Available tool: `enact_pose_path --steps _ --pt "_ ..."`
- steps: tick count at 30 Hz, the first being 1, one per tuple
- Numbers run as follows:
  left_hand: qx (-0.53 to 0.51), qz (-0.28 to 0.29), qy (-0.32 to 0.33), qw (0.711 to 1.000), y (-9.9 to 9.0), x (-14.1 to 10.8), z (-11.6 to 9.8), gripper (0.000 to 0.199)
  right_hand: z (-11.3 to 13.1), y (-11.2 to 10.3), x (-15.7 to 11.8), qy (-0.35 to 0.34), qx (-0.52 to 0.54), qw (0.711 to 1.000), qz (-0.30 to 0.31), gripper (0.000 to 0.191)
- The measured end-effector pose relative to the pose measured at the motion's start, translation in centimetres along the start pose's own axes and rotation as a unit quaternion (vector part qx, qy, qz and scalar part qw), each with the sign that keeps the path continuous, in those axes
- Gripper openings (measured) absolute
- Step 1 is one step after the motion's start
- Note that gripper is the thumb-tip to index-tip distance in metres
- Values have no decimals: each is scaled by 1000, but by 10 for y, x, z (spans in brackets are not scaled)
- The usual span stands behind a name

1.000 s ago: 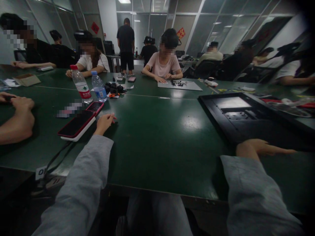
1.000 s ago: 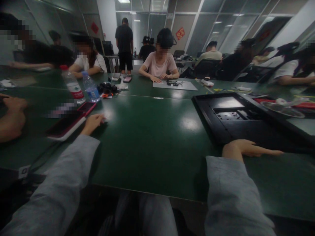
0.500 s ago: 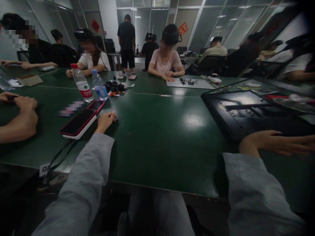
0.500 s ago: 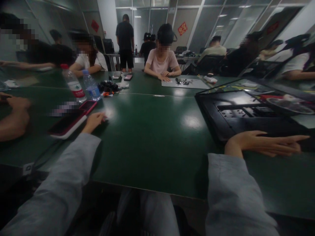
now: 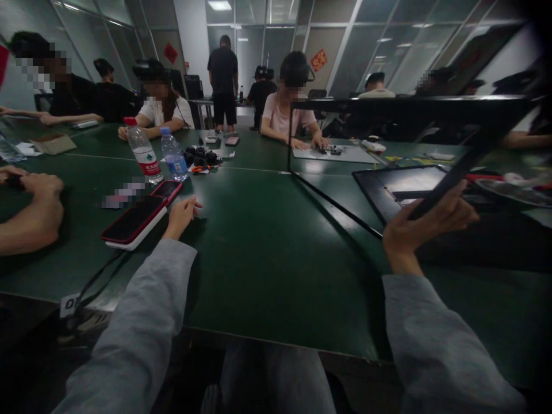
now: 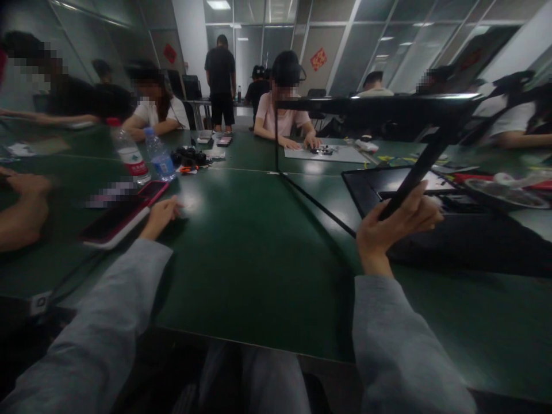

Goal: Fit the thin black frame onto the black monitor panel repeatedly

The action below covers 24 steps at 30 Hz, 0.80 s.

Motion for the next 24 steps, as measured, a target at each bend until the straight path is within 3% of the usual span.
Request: enact_pose_path --steps 3,5,7,10,12,14,16,19,21,24 --pt "-8 -59 25 998 2 2 -1 57 16 6 -4 -44 -17 997 -53 72" --pt "-44 -94 40 994 7 3 -2 56 26 14 -7 -47 8 998 -43 73" --pt "-76 -112 40 990 14 3 -5 70 35 23 -9 -30 36 999 -8 72" --pt "-147 -77 19 986 23 -1 -11 78 44 38 -13 13 76 995 61 67" --pt "-182 -28 0 983 26 -5 -15 67 43 47 -17 51 90 991 86 68" --pt "-186 -22 -20 982 23 -7 -17 52 37 58 -25 91 94 982 136 76" --pt "-158 -49 -40 985 18 -7 -15 38 29 73 -35 122 94 963 222 84" --pt "-74 -71 -77 992 11 -4 -9 24 13 93 -50 149 104 924 336 77" --pt "-9 -54 -97 994 9 -5 -7 22 4 103 -55 169 128 902 376 69" --pt "100 -44 -101 989 5 -9 -10 31 -3 109 -56 183 188 885 385 60"
Point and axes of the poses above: each hand's wrist, its own x-axis towards the middle knuckle, its own y-axis out of the palm, z = x × y, the point moved 3 cm from there along x, towards the middle knuckle, and after that the axes turned 1 degree about -x, right-handed, at the moved point
